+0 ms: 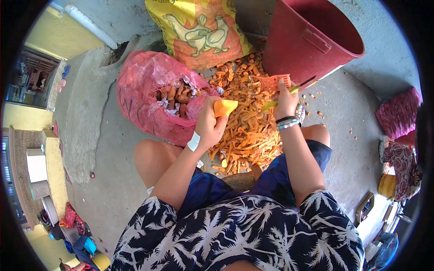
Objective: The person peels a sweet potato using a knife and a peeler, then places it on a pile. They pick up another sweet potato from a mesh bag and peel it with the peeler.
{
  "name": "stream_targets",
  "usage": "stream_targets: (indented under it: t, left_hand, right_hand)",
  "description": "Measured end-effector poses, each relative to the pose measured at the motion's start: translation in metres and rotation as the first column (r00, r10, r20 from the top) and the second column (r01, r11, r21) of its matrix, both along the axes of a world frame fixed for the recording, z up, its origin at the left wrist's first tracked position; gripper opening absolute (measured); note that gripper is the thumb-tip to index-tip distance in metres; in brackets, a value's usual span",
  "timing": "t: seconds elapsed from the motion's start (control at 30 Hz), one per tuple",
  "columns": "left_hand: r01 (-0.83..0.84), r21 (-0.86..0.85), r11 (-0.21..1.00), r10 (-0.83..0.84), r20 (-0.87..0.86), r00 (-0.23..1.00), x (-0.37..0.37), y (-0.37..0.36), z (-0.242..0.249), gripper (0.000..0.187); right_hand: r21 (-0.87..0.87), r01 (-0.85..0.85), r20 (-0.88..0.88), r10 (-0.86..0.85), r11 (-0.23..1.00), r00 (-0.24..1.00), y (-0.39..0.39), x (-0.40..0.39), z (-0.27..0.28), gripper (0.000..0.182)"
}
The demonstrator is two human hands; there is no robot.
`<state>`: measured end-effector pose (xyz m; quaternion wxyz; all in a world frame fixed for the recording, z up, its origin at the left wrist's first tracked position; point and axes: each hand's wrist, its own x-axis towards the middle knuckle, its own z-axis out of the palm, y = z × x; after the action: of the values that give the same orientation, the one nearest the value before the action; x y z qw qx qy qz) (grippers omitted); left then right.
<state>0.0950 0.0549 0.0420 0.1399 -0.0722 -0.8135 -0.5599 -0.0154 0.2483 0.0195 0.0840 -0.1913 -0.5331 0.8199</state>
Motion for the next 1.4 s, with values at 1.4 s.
stream_targets:
  t: [1.4]
  left_hand:
    - [-0.229, -0.55, 0.803, 0.553, 0.545, 0.631, -0.066, 0.001, -0.27, 0.044]
  right_hand:
    - [-0.268, -0.054, 0.086, 0.08, 0.962, 0.993, 0.036, -0.022, -0.003, 0.004]
